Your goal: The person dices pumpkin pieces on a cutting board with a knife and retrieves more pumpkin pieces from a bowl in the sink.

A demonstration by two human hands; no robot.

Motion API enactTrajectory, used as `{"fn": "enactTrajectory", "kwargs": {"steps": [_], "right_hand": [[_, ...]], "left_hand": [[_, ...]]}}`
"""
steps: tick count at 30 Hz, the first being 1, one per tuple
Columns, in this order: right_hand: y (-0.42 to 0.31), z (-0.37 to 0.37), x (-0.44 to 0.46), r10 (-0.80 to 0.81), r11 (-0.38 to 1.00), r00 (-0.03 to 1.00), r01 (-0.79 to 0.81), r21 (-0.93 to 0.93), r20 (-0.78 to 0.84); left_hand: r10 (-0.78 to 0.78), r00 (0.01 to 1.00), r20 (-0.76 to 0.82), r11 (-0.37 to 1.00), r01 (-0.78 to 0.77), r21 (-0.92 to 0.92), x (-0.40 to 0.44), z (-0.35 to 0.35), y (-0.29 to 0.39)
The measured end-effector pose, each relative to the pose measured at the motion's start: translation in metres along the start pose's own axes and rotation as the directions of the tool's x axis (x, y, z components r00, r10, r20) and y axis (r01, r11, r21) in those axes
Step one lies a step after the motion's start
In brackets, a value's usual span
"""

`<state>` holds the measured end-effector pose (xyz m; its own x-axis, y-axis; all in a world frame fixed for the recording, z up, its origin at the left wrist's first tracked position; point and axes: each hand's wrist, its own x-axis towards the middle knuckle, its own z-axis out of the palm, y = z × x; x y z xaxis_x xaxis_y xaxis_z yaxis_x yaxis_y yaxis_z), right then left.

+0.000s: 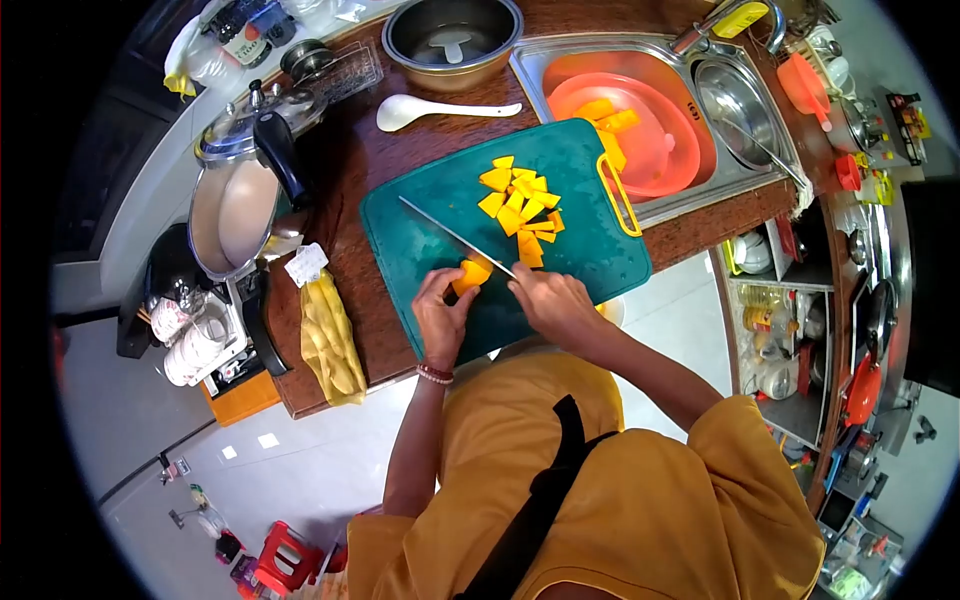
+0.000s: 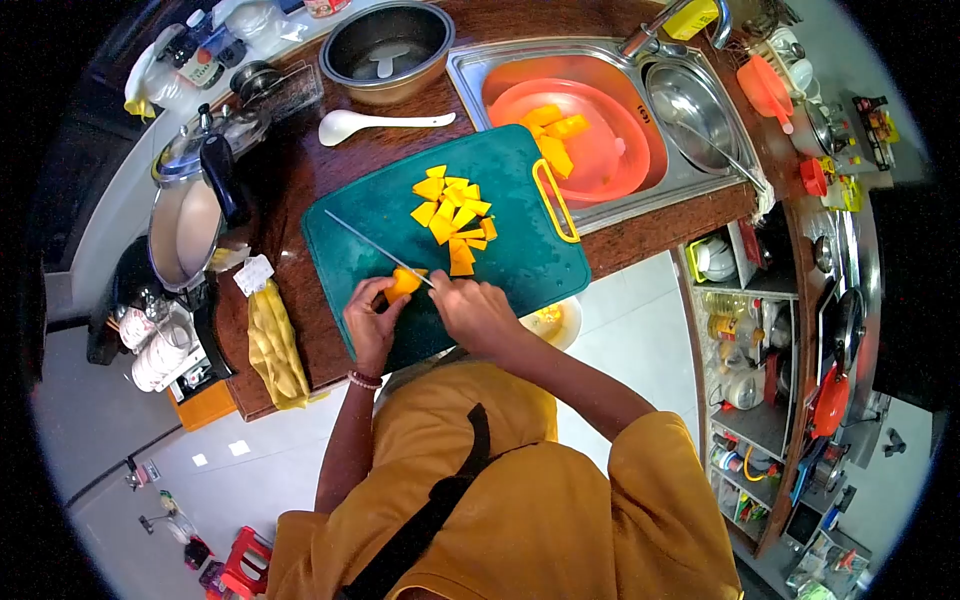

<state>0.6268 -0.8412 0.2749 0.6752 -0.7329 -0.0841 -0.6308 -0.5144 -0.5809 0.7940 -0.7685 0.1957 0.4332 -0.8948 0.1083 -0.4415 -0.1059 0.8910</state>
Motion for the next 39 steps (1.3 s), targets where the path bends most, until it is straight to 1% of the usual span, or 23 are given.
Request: {"fn": "enactTrajectory", "kwargs": {"steps": [4,7,11,14,16,18,21,22,24,25,28,29,32,35,38,39], "right_hand": [[0.003,-0.001,-0.012,0.058,0.998,0.993,-0.057,-0.015,0.102],[0.003,0.001,-0.011,0.075,0.996,0.989,-0.067,-0.063,0.130],[0.003,0.019,-0.004,0.089,0.987,0.984,-0.066,-0.149,0.155],[0.000,0.036,0.011,0.060,0.993,0.996,-0.054,-0.107,0.058],[0.002,0.052,0.019,0.031,0.989,1.000,-0.029,-0.143,0.007],[0.005,0.059,0.021,-0.020,0.987,0.998,0.010,-0.162,-0.064],[0.016,0.047,0.034,0.057,0.998,0.998,-0.056,-0.022,0.009],[0.017,0.040,0.036,0.080,0.997,0.997,-0.080,-0.017,0.004],[0.018,0.020,0.035,0.121,0.993,0.993,-0.121,-0.003,0.006],[0.010,0.001,0.027,0.089,0.996,0.996,-0.089,-0.017,-0.020],[0.004,-0.012,0.012,0.077,0.996,0.996,-0.075,-0.051,0.037],[0.006,-0.009,0.007,0.061,0.995,0.998,-0.058,-0.079,0.031],[0.009,-0.005,0.000,0.067,0.996,0.996,-0.063,-0.068,0.059],[0.006,0.001,0.001,0.095,0.989,0.992,-0.084,-0.118,0.087],[0.002,0.014,0.007,0.081,0.984,0.994,-0.068,-0.164,0.077],[0.003,0.020,0.012,0.051,0.987,0.997,-0.042,-0.156,0.054]], "left_hand": [[-0.023,0.999,-0.026,0.999,0.022,-0.046,0.000,0.001,0.002],[0.016,1.000,-0.012,1.000,-0.016,0.001,0.000,0.002,-0.002],[-0.020,1.000,-0.006,0.999,0.020,-0.033,-0.001,0.004,-0.005],[-0.028,1.000,-0.007,0.997,0.027,-0.077,-0.001,0.005,-0.008],[-0.016,1.000,-0.009,0.997,0.015,-0.080,-0.001,0.003,-0.006],[-0.015,1.000,0.008,0.999,0.015,-0.042,0.000,-0.001,-0.003],[0.019,1.000,0.009,1.000,-0.019,-0.001,0.002,-0.001,0.000],[0.028,1.000,0.003,1.000,-0.028,0.013,0.001,-0.001,0.000],[0.026,0.999,-0.022,0.999,-0.027,-0.048,0.004,0.007,-0.002],[0.025,0.999,-0.034,0.996,-0.028,-0.079,0.008,0.011,-0.003],[0.019,0.999,-0.035,0.998,-0.022,-0.067,0.013,0.020,-0.004],[0.019,0.999,-0.026,0.997,-0.021,-0.077,0.013,0.020,-0.005],[0.019,1.000,-0.021,0.997,-0.020,-0.070,0.013,0.020,-0.008],[-0.007,0.999,-0.046,0.996,0.002,-0.094,0.014,0.021,-0.003],[0.023,0.999,-0.026,0.997,-0.025,-0.067,0.014,0.019,-0.005],[0.026,0.999,-0.022,0.998,-0.027,-0.060,0.014,0.018,-0.003]]}}
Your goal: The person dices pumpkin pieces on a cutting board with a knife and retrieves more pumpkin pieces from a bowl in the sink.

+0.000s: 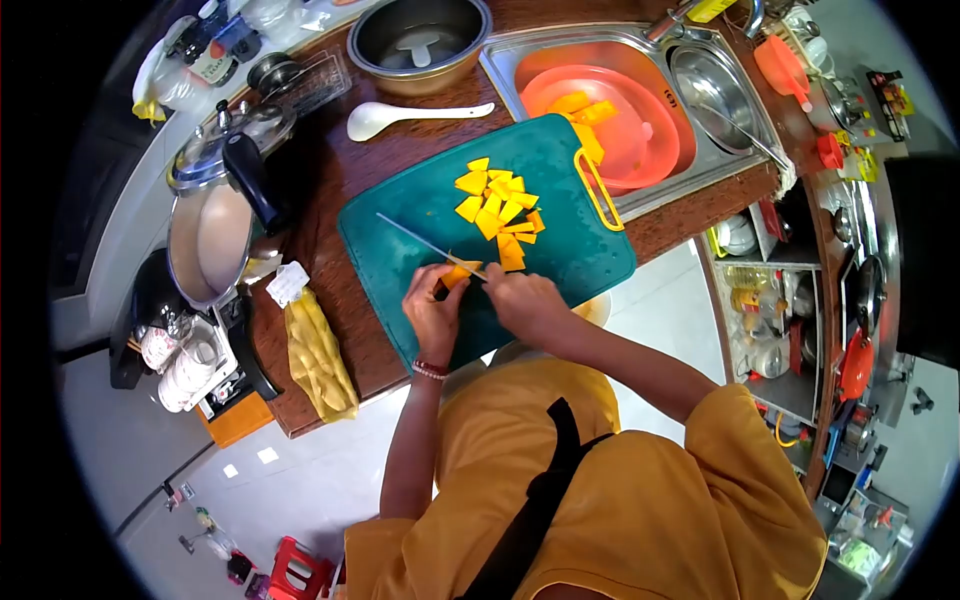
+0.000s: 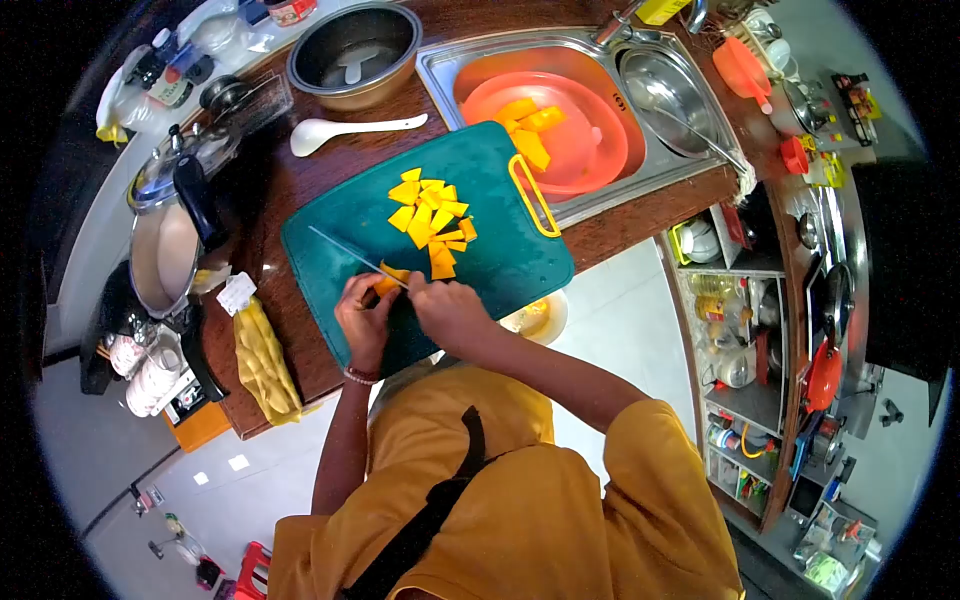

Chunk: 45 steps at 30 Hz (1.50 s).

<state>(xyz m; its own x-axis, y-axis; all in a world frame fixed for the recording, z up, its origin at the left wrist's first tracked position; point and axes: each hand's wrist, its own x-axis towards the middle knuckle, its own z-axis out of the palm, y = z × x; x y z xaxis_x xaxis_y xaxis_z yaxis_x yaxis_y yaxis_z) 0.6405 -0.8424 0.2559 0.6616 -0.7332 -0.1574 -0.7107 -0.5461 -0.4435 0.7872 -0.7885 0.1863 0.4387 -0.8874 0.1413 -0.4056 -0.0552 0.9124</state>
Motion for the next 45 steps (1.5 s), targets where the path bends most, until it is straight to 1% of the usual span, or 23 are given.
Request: {"fn": "enactTrajectory", "kwargs": {"steps": [3,4,7,8,9,11,12,15,16,19,20,22,25,26,29,30,33,34,37,38,41,45], "right_hand": [[0.002,0.026,0.020,-0.092,0.996,0.991,0.091,-0.010,-0.093],[0.001,0.031,0.024,-0.084,0.996,0.988,0.084,-0.007,-0.128],[0.008,0.028,0.031,-0.016,0.999,0.997,0.013,-0.041,-0.072],[0.013,0.028,0.034,0.029,0.998,0.995,-0.024,0.056,-0.091],[0.013,0.015,0.036,0.063,0.985,0.995,-0.051,0.164,-0.073],[0.015,0.004,0.032,0.116,0.980,0.991,-0.103,0.173,-0.071],[0.012,-0.006,0.027,0.105,0.981,0.993,-0.093,0.168,-0.062],[0.003,-0.022,0.007,0.038,0.993,0.999,-0.036,0.116,-0.017],[0.000,-0.023,0.001,0.007,0.997,1.000,-0.005,0.082,-0.020],[0.001,-0.013,-0.008,-0.024,0.995,0.999,0.028,0.097,-0.037],[0.001,-0.010,-0.008,-0.016,0.996,1.000,0.017,0.083,-0.011],[-0.002,-0.002,-0.008,-0.015,1.000,0.999,0.016,0.022,-0.041],[-0.012,0.013,-0.002,-0.033,0.996,0.995,0.025,-0.086,-0.092],[-0.016,0.018,0.001,-0.045,0.992,0.993,0.031,-0.126,-0.113],[-0.018,0.032,0.022,-0.086,0.988,0.981,0.062,-0.138,-0.175],[-0.017,0.036,0.026,-0.095,0.991,0.976,0.074,-0.115,-0.195],[-0.005,0.034,0.039,-0.056,0.998,0.989,0.056,-0.004,-0.140],[0.000,0.027,0.040,-0.004,0.994,0.991,0.018,0.103,-0.132],[0.001,-0.001,0.031,0.049,0.995,0.992,-0.038,0.094,-0.115],[0.003,-0.004,0.025,0.028,0.995,0.992,-0.014,0.104,-0.127],[-0.005,-0.023,0.008,0.048,0.996,0.999,-0.048,0.076,0.001],[-0.006,-0.021,-0.005,-0.001,1.000,1.000,0.001,0.020,0.008]], "left_hand": [[0.022,1.000,0.008,1.000,-0.022,0.017,0.002,-0.002,0.004],[0.035,0.999,0.008,0.999,-0.035,0.021,0.002,-0.002,0.002],[0.044,0.999,0.010,0.999,-0.044,0.012,0.003,-0.002,-0.001],[0.036,0.999,0.005,0.999,-0.036,0.006,0.001,-0.001,-0.001],[0.008,1.000,0.002,1.000,-0.008,-0.024,0.000,-0.001,0.000],[-0.038,0.999,-0.012,0.997,0.037,-0.069,-0.001,0.001,-0.002],[-0.050,0.999,-0.009,0.996,0.049,-0.072,-0.001,-0.002,0.008],[-0.012,1.000,-0.011,1.000,0.012,-0.024,-0.004,-0.008,0.010],[-0.032,0.999,-0.007,0.999,0.032,-0.044,-0.005,-0.009,0.008],[-0.051,0.998,0.022,0.996,0.053,-0.074,-0.004,-0.009,0.000],[-0.072,0.997,0.022,0.993,0.074,-0.089,-0.004,-0.009,0.000],[-0.118,0.993,0.025,0.985,0.120,-0.122,-0.004,-0.008,0.001],[-0.126,0.992,0.016,0.980,0.127,-0.152,-0.005,-0.007,0.001],[-0.113,0.993,0.016,0.984,0.114,-0.137,-0.005,-0.008,0.000],[-0.078,0.997,0.008,0.991,0.078,-0.105,-0.005,-0.009,-0.004],[-0.072,0.997,0.010,0.992,0.073,-0.101,-0.006,-0.009,-0.005],[-0.055,0.998,0.015,0.994,0.056,-0.096,-0.003,-0.010,0.001],[-0.055,0.998,0.013,0.994,0.056,-0.096,-0.003,-0.009,0.004],[-0.066,0.998,-0.010,0.990,0.064,-0.126,0.002,-0.004,0.006],[-0.065,0.998,-0.018,0.989,0.062,-0.134,0.001,-0.004,0.006],[-0.060,0.998,-0.029,0.986,0.055,-0.160,0.002,-0.003,0.006],[-0.063,0.998,-0.009,0.985,0.060,-0.161,-0.001,-0.004,-0.003]]}}
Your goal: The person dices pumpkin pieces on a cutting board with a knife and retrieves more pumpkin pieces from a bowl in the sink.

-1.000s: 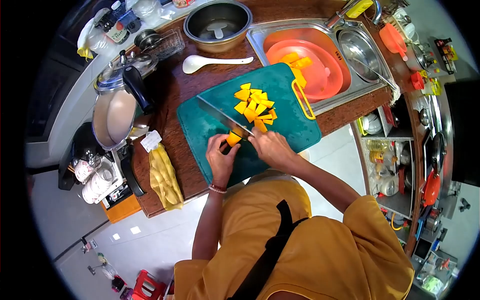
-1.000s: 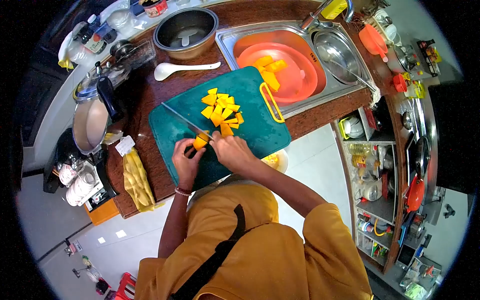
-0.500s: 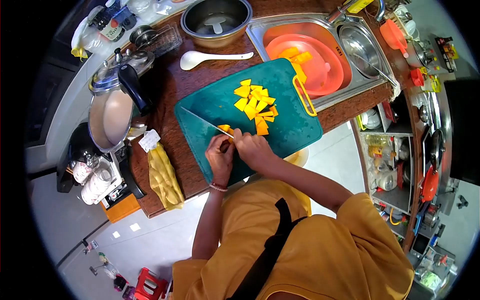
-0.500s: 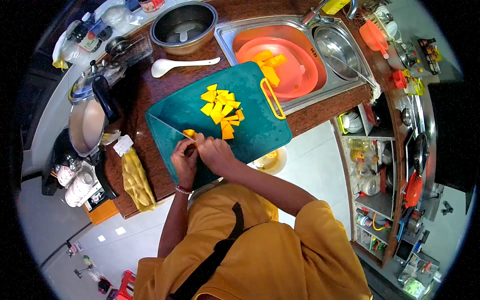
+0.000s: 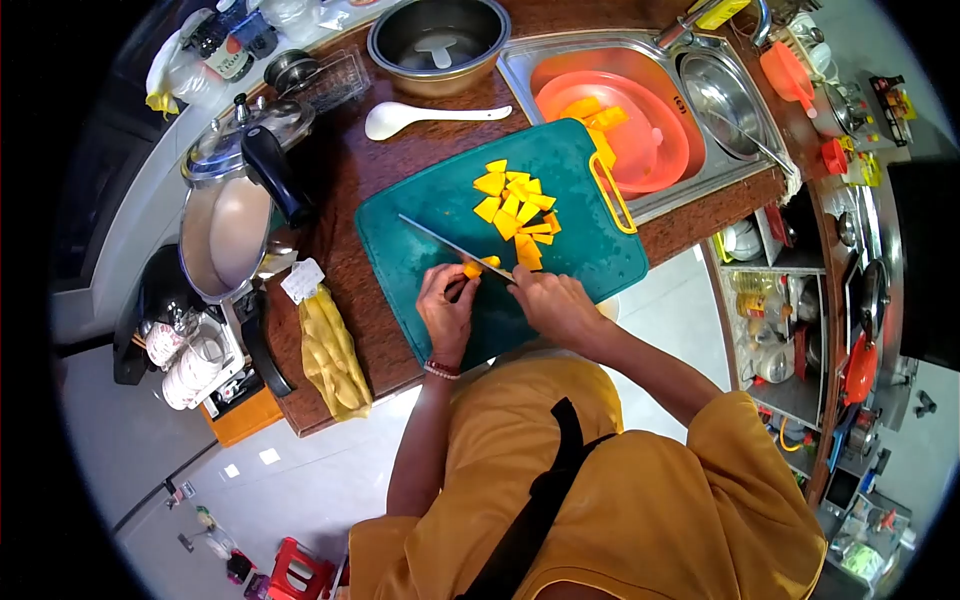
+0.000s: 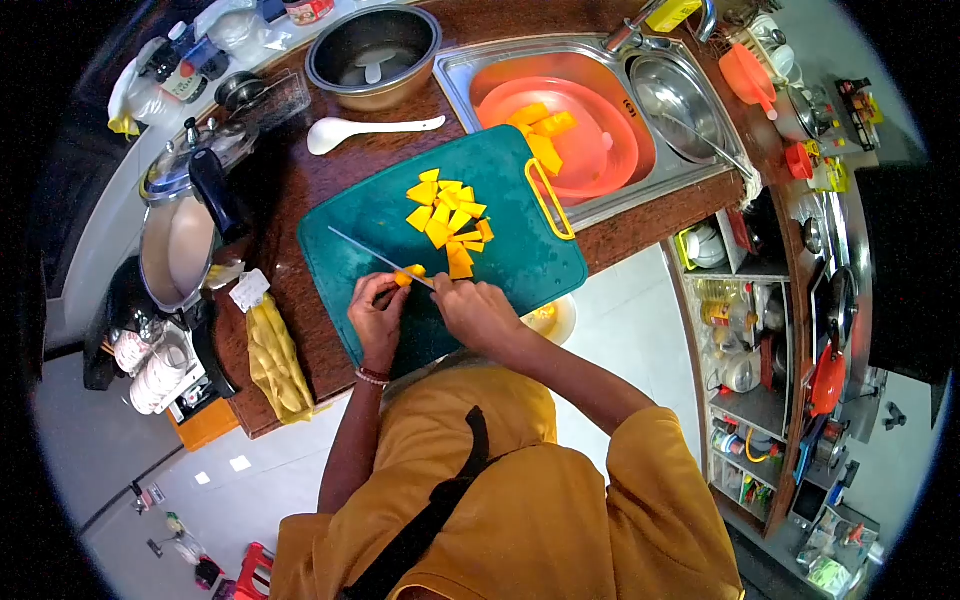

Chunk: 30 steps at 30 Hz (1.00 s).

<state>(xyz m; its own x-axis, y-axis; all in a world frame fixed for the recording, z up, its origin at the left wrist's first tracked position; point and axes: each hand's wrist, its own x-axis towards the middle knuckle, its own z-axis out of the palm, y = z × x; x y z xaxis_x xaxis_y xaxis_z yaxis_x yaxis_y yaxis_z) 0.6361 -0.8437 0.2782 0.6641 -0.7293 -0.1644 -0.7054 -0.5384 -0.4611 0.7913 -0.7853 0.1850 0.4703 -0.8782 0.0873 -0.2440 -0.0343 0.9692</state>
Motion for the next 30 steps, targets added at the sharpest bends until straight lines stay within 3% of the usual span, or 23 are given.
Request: {"fn": "enactTrajectory", "kwargs": {"steps": [5,13,16,19,22,25,30], "right_hand": [[0.000,0.008,0.004,0.033,0.999,0.998,-0.034,0.019,0.058],[0.000,0.052,0.028,0.029,1.000,0.997,-0.030,-0.005,-0.071],[0.012,0.045,0.036,0.066,0.996,0.996,-0.062,0.059,-0.060],[0.026,0.031,0.040,0.043,0.985,0.988,-0.017,0.174,-0.150],[0.026,0.008,0.032,0.107,0.985,0.983,-0.085,0.148,-0.150],[0.035,0.004,0.025,0.180,0.975,0.968,-0.152,0.164,-0.174],[0.032,-0.004,0.010,0.214,0.963,0.946,-0.162,0.214,-0.244]], "left_hand": [[-0.025,1.000,0.015,0.999,0.024,0.025,0.002,-0.001,-0.003],[0.025,1.000,-0.003,0.999,-0.025,0.046,0.002,-0.002,-0.002],[0.060,0.998,0.018,0.996,-0.061,0.060,0.007,0.000,0.005],[0.108,0.993,0.045,0.992,-0.111,0.054,0.018,0.010,0.005],[0.141,0.987,0.071,0.989,-0.144,0.037,0.034,0.035,0.005],[0.228,0.971,0.070,0.949,-0.238,0.208,0.041,0.053,0.001],[0.090,0.994,0.069,0.976,-0.102,0.195,0.052,0.050,0.002]]}}
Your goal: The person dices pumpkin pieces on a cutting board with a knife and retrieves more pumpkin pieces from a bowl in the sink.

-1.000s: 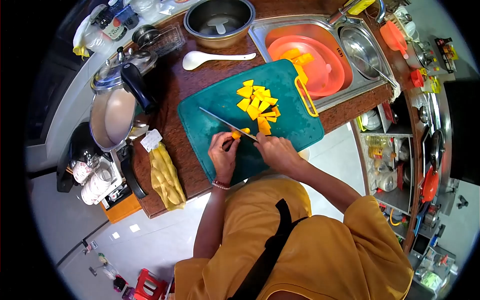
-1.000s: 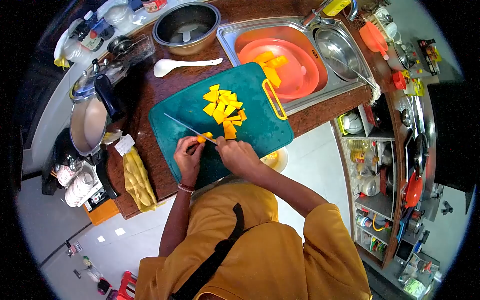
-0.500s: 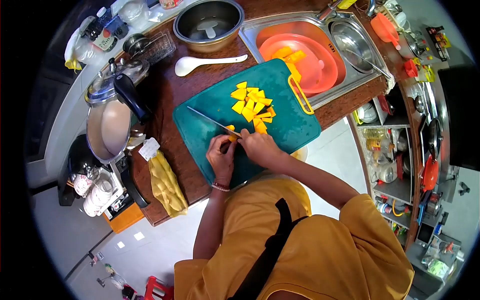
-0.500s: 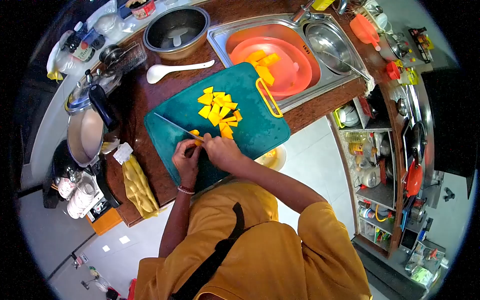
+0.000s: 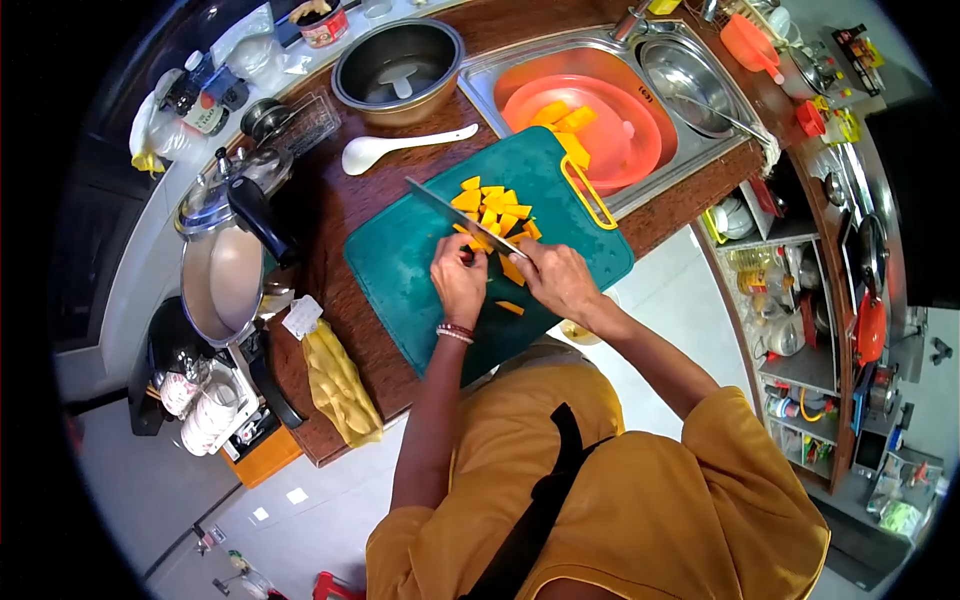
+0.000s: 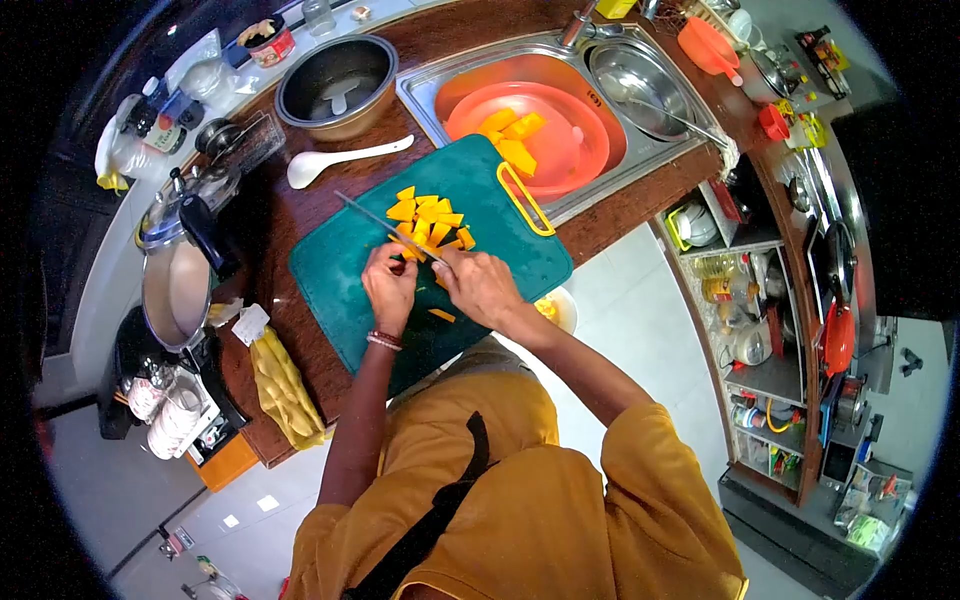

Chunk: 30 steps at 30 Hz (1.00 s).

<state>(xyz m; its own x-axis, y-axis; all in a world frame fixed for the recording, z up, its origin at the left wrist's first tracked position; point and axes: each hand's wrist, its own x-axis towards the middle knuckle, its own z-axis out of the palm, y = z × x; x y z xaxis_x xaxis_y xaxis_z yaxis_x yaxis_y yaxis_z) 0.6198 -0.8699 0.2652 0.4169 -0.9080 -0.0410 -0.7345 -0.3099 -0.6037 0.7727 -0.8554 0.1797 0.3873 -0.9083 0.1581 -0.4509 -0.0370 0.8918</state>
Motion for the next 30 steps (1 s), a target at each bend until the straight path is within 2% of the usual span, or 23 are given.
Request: {"fn": "enactTrajectory", "kwargs": {"steps": [2,4,5,6,8,9,10,11,12,13,14,18,21,26,28,30], "right_hand": [[-0.002,-0.001,-0.005,-0.058,0.998,0.996,0.059,0.017,-0.072],[-0.004,-0.004,-0.007,-0.076,0.996,0.991,0.081,0.042,-0.110],[-0.005,-0.006,-0.010,-0.062,0.996,0.993,0.069,0.062,-0.105],[-0.006,-0.007,-0.013,-0.045,0.995,0.994,0.053,0.084,-0.097],[-0.004,-0.005,-0.017,-0.051,0.996,0.996,0.056,0.064,-0.078],[0.001,0.001,-0.018,-0.069,0.996,0.994,0.074,0.052,-0.082],[0.004,0.004,-0.019,-0.091,0.995,0.992,0.094,0.038,-0.085],[0.003,0.006,-0.020,-0.078,0.997,0.995,0.078,0.001,-0.058],[0.002,0.007,-0.021,-0.106,0.994,0.992,0.106,-0.008,-0.075],[0.000,0.008,-0.022,-0.134,0.991,0.987,0.134,-0.015,-0.091],[-0.002,0.009,-0.022,-0.163,0.987,0.981,0.162,-0.023,-0.109],[0.005,0.013,-0.026,-0.189,0.975,0.976,0.172,-0.144,-0.111],[0.004,0.010,-0.029,-0.227,0.958,0.973,0.215,-0.192,-0.044],[-0.002,0.025,-0.041,-0.236,0.956,0.972,0.229,-0.186,-0.019],[-0.010,0.024,-0.046,-0.235,0.952,0.972,0.227,-0.204,-0.014],[-0.016,0.020,-0.050,-0.235,0.951,0.972,0.229,-0.207,-0.006]], "left_hand": [[0.040,0.999,0.019,0.997,-0.038,-0.065,0.002,-0.002,-0.011],[-0.002,0.998,-0.064,0.989,-0.008,-0.150,-0.005,-0.012,-0.012],[-0.068,0.997,-0.031,0.993,0.064,-0.104,-0.011,-0.026,-0.010],[-0.024,0.994,-0.102,0.996,0.015,-0.083,-0.014,-0.036,-0.005],[0.093,0.987,-0.132,0.995,-0.097,-0.024,-0.017,-0.054,0.020],[0.176,0.980,-0.094,0.984,-0.179,-0.019,-0.015,-0.057,0.036],[0.267,0.964,0.005,0.962,-0.267,-0.057,-0.014,-0.060,0.050],[0.315,0.936,0.161,0.948,-0.318,-0.004,-0.013,-0.058,0.058],[0.344,0.885,0.313,0.926,-0.375,0.043,-0.013,-0.054,0.063],[0.279,0.868,0.410,0.933,-0.346,0.099,-0.013,-0.047,0.064],[0.275,0.846,0.457,0.905,-0.389,0.174,-0.011,-0.043,0.059],[0.292,0.821,0.490,0.908,-0.399,0.128,-0.010,-0.036,0.050],[0.326,0.797,0.509,0.889,-0.442,0.123,-0.006,-0.032,0.046],[0.329,0.784,0.526,0.864,-0.475,0.168,0.009,-0.025,0.018],[0.309,0.796,0.520,0.882,-0.445,0.157,0.024,-0.028,0.005],[0.276,0.865,0.420,0.941,-0.331,0.064,0.033,-0.035,0.003]]}}
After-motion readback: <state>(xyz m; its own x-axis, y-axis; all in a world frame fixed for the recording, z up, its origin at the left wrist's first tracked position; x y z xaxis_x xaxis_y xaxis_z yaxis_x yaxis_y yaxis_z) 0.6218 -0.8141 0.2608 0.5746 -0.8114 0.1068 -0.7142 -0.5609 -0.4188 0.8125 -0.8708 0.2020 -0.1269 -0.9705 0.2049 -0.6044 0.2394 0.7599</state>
